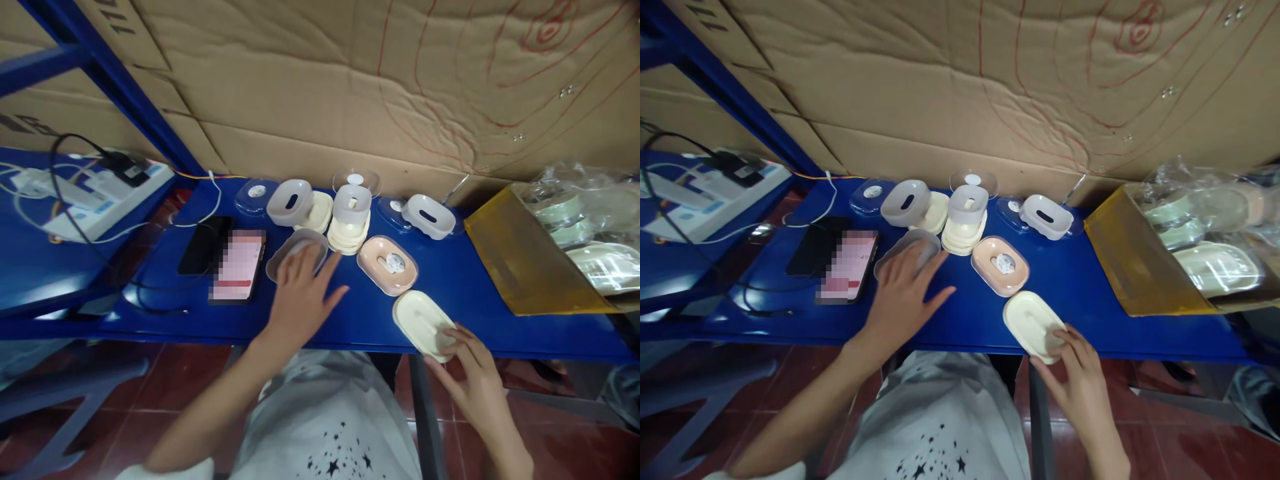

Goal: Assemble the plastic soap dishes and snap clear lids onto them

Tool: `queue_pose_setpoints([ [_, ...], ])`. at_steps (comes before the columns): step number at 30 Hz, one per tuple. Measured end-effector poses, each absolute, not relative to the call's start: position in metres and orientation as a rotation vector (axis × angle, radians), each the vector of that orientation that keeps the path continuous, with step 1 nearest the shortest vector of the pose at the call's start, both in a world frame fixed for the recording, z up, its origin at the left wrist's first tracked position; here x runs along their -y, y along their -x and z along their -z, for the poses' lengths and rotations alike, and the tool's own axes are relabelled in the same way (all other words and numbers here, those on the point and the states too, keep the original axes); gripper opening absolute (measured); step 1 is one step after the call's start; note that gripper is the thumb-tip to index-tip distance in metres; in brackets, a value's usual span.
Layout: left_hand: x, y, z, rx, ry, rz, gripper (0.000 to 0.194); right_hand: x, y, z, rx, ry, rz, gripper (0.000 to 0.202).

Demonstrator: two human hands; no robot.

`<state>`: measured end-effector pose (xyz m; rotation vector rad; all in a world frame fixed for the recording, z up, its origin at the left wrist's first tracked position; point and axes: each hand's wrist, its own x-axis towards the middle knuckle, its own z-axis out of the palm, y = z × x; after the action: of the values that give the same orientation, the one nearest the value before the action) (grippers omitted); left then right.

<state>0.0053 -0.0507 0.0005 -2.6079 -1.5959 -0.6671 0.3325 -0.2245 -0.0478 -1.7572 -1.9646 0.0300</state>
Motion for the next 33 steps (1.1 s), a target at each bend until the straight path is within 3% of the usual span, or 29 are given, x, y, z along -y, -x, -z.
queue_pose_setpoints([
  [4,0.049,0.046,0.013,1.796,2.496,0.590,0.036,0.205,-0.295,0.045,2.165,1.551,-0.226,0.012],
  [7,0.051,0.066,0.015,1.863,2.570,0.823,0.018,0.175,-0.266,0.040,2.287,1.426,-0.347,0.032],
  [11,0.062,0.071,-0.007,2.188,2.592,1.318,0.032,0.138,-0.246,0.033,2.251,1.365,-0.395,0.059],
  [15,0.076,0.055,-0.021,2.496,2.749,1.904,0.047,0.124,-0.239,0.030,2.165,1.329,-0.233,0.086],
  [18,0.081,0.036,-0.011,2.708,2.988,2.145,0.053,0.130,-0.241,0.027,2.171,1.263,-0.194,0.092],
  [21,0.086,0.026,0.003,2.761,3.073,2.041,0.056,0.143,-0.248,0.025,2.159,1.317,-0.279,0.078],
  [25,0.098,0.031,0.016,1.999,3.110,1.458,0.059,0.159,-0.252,0.031,2.149,1.464,-0.310,0.067],
  [29,0.112,0.037,0.030,1.403,3.179,0.898,0.085,0.170,-0.237,0.044,2.148,1.575,-0.236,0.064],
  [33,0.117,0.042,0.043,1.357,3.148,0.824,0.070,0.170,-0.215,0.049,2.080,1.542,-0.183,0.055],
])
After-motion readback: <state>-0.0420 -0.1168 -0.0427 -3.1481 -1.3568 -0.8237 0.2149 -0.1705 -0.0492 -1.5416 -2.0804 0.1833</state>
